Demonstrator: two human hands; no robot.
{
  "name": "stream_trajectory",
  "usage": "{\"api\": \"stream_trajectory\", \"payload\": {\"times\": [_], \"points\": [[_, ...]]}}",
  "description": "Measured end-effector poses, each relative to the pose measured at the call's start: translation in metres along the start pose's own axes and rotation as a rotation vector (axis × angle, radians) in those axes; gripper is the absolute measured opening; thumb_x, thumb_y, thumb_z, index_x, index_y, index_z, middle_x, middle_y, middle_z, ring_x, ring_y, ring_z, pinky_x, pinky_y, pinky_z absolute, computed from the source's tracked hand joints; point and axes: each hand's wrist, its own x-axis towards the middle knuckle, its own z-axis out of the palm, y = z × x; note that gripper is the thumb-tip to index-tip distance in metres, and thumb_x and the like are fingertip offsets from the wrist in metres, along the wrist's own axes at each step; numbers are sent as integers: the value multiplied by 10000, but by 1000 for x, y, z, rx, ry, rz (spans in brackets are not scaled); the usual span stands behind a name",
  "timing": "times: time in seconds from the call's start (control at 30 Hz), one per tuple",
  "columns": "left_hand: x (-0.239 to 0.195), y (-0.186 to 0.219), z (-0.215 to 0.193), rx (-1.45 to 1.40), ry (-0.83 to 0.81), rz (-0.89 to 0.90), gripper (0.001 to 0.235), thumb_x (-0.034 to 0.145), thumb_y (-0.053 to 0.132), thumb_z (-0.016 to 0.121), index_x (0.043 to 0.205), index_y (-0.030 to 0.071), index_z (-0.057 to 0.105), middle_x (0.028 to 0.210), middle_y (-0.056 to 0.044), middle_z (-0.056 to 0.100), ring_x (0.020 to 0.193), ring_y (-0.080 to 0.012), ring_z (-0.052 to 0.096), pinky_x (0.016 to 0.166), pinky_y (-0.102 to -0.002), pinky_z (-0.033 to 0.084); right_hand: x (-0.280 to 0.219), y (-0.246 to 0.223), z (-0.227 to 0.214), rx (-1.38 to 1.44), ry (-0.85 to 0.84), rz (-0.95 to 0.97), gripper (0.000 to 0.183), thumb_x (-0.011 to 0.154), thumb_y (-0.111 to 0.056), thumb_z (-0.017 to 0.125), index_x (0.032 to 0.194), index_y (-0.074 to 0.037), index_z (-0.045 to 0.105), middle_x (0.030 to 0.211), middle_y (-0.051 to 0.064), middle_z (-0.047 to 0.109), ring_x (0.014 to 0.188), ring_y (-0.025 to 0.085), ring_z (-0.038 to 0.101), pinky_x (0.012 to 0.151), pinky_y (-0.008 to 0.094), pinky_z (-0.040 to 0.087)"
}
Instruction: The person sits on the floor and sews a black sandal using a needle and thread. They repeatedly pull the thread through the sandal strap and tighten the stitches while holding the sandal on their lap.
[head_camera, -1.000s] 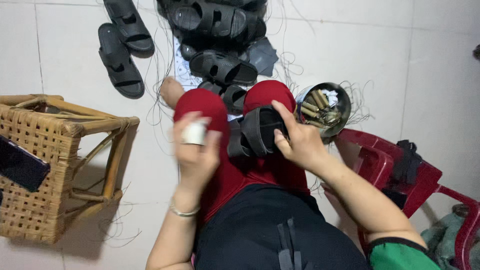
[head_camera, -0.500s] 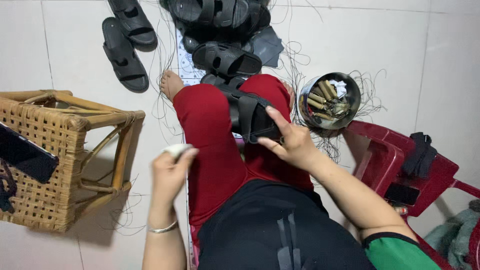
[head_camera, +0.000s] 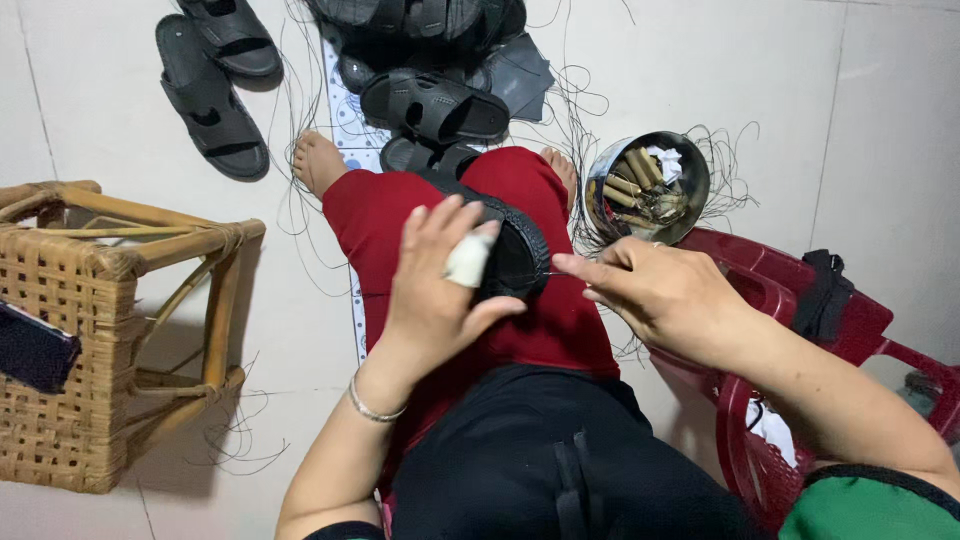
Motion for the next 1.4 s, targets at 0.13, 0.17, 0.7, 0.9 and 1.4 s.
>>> {"api": "stream_trajectory", "payload": {"times": [0.13, 0.17, 0.7, 0.9, 1.4], "points": [[17, 0, 16, -47, -149, 58, 956, 779, 591, 760, 1476, -4, 487, 1492, -267, 504, 1428, -455, 438, 1235, -595, 232, 6, -2, -6, -131, -11, -37, 343, 992, -312, 613, 1327, -346, 678, 837, 75, 664, 670, 319, 701, 569, 439, 569], [18, -1, 15, -49, -151, 58, 956, 779, 591, 760, 1476, -4, 487, 1492, -267, 504, 1428, -455, 438, 1235, -595, 232, 5, -1, -4, -130, -12, -35, 343, 992, -312, 613, 1327, -346, 678, 837, 75, 664, 670, 319, 701, 569, 439, 569], [20, -5, 55, -53, -119, 40, 923, 762, 601, 764, 1427, -1, 547, 1376, -243, 570, 1310, -450, 518, 1139, -622, 338, 19, -11, -17, -535, -182, -39, 425, 922, -133, 507, 1307, -261, 634, 797, 73, 667, 545, 242, 714, 473, 359, 580], [23, -9, 48, -100, -90, 53, 931, 741, 571, 784, 1413, -31, 553, 1378, -249, 586, 1299, -466, 529, 1122, -629, 360, 46, 3, -6, -177, -257, -15, 197, 979, -251, 510, 1124, -119, 529, 762, 121, 631, 655, 379, 717, 570, 481, 578], [9, 27, 22, -707, 6, -106, 135, 883, 175, 789, 824, 59, 753, 1021, -119, 727, 945, -297, 682, 817, -423, 531, 36, 15, 15, -163, -45, -100, 335, 948, -166, 601, 1277, -101, 585, 883, 121, 699, 813, 339, 730, 675, 469, 591]]}}
